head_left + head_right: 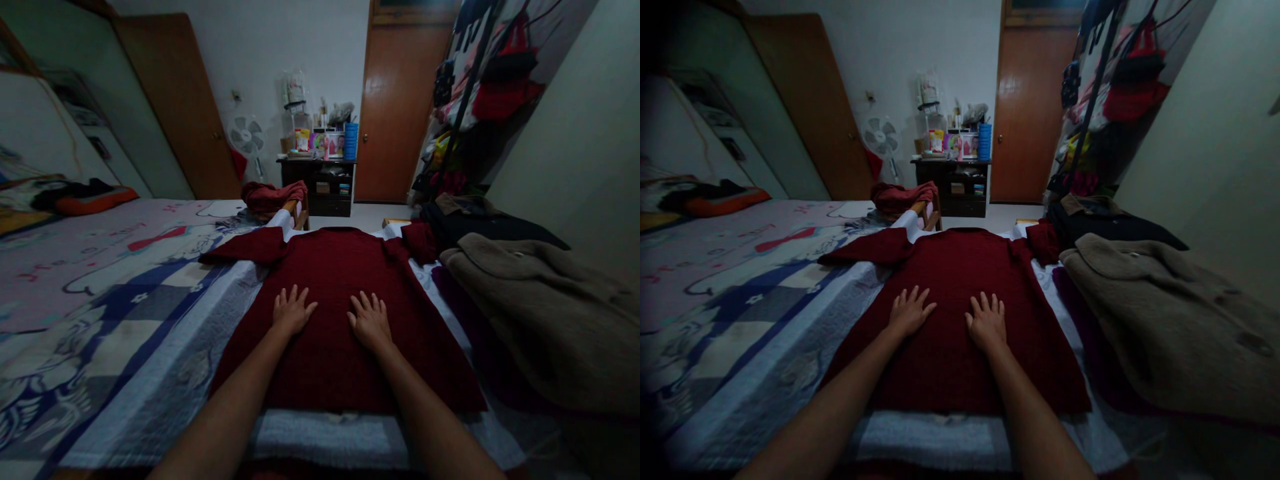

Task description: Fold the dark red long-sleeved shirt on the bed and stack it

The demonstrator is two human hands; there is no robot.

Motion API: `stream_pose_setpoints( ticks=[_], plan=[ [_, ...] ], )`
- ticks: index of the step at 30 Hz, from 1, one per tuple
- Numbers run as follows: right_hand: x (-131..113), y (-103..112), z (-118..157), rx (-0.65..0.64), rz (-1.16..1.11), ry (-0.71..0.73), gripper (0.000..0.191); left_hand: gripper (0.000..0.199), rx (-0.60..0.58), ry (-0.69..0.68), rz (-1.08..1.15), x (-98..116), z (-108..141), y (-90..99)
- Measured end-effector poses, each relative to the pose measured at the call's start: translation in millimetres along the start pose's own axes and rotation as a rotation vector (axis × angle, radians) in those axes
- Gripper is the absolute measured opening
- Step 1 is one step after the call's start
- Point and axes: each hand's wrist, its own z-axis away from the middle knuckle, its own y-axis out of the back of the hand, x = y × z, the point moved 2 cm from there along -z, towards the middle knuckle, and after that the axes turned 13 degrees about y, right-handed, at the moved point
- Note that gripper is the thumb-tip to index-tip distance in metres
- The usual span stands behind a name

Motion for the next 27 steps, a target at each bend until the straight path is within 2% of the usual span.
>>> stream_pose_setpoints(
  ticks=[3, 7, 10, 14, 17, 19, 22, 27],
  plan=[
    [1, 1, -1, -0.031, -0.009, -0.031, 0.058, 0.076, -0.03, 0.109, -0.013, -14, -9, 3.0],
    [14, 3, 2, -0.067, -0.015, -0.03, 0.061, 0.079, -0.037, 0.104, -0.005, -20, -13, 1.0],
    [33, 9, 7, -0.09, 0.01, -0.112, 0.063, 0.078, -0.025, 0.103, 0.003, -18, -16, 6.3],
    [46, 20, 1, -0.134, 0.047, -0.194, 0.065, 0.065, 0.071, 0.078, 0.027, -10, -29, 24.9],
    [42, 26, -19, -0.114, 0.024, -0.118, 0.061, 0.05, 0.151, -0.002, 0.043, -2, -50, 31.0],
    [37, 26, -33, -0.069, -0.016, -0.041, 0.058, 0.049, 0.138, -0.049, 0.042, 1, -68, 26.7],
    [35, 18, -45, -0.027, -0.048, 0.004, 0.054, 0.056, 0.055, -0.063, 0.03, 0, -93, 13.4],
    [40, 0, -38, 0.007, -0.03, 0.001, 0.055, 0.064, 0.048, 0.02, -0.006, -16, -119, -4.7]
  ],
)
